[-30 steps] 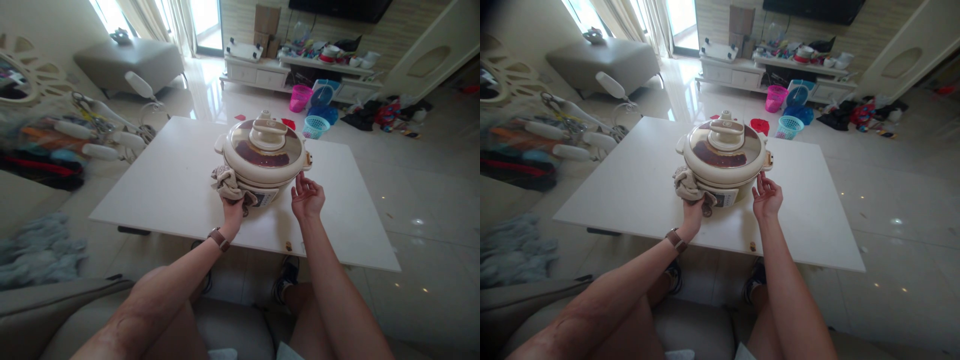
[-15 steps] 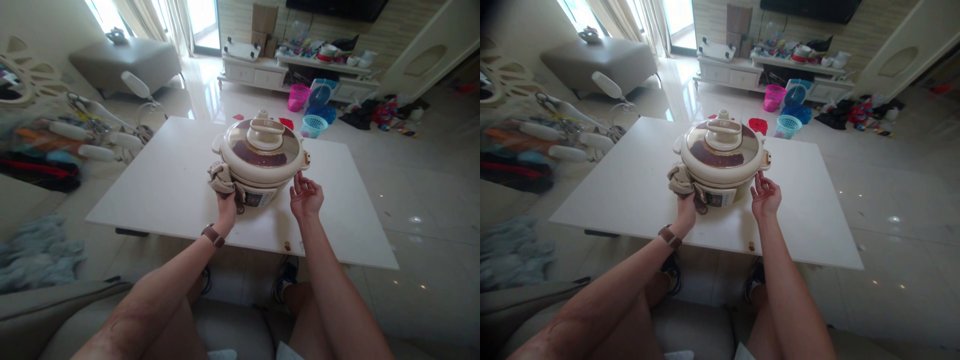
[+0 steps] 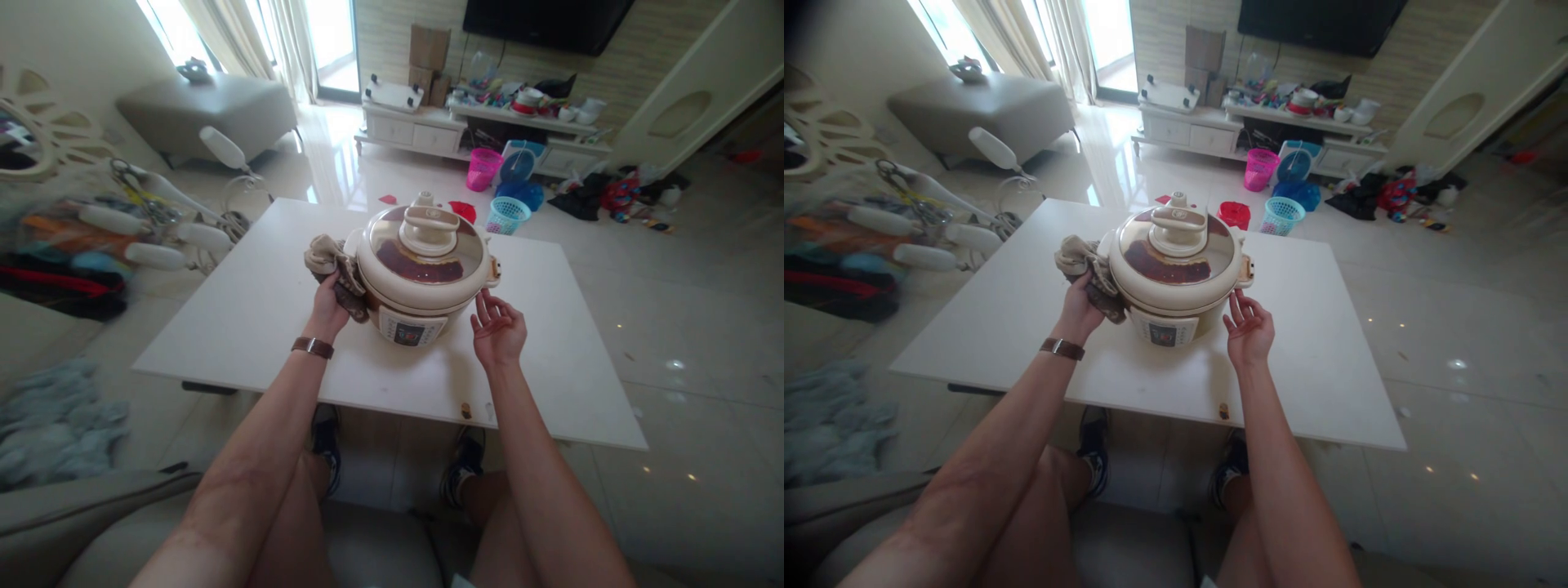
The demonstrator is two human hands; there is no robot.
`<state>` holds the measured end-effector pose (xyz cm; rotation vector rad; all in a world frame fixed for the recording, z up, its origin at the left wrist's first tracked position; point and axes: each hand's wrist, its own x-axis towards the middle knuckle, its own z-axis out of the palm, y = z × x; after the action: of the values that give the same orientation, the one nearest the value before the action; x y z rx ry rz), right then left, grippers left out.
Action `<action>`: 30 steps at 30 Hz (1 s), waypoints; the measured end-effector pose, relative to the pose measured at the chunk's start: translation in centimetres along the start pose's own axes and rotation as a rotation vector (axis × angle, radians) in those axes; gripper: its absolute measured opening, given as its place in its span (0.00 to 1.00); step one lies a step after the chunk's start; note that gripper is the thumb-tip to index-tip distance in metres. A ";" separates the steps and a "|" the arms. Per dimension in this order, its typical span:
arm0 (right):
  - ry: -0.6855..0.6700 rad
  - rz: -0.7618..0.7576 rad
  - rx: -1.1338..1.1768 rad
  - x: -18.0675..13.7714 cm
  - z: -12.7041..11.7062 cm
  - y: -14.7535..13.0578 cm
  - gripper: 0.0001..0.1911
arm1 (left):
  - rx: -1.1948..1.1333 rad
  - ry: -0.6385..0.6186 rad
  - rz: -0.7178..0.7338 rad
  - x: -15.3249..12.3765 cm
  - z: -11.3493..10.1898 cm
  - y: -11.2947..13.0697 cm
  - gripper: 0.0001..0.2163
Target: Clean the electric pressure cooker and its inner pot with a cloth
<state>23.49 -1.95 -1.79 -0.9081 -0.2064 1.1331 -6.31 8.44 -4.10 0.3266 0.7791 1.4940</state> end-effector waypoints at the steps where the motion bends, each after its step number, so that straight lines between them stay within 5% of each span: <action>1: -0.014 0.004 -0.004 0.0 -0.1 -0.2 0.08 | -0.004 -0.009 -0.002 0.0 0.2 0.2 0.10; 9: -0.178 0.095 0.013 0.2 -1.1 -2.1 0.10 | 0.005 -0.041 0.019 -0.8 0.1 0.9 0.15; 18: -0.167 0.093 0.038 0.3 -1.4 -2.1 0.13 | 0.053 -0.001 0.022 -2.2 -0.9 1.2 0.13; 23: -0.139 0.078 -0.008 0.2 -1.2 -1.7 0.12 | 0.101 0.097 0.145 -2.7 -0.8 -1.7 0.11; 30: -0.124 0.026 -0.050 -0.1 -0.8 -0.7 0.11 | 0.418 0.203 0.410 -5.6 -1.6 -6.6 0.20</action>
<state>24.38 -2.54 -1.79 -0.8874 -0.3264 1.2137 -1.72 2.02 -8.00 0.6879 1.2469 1.7574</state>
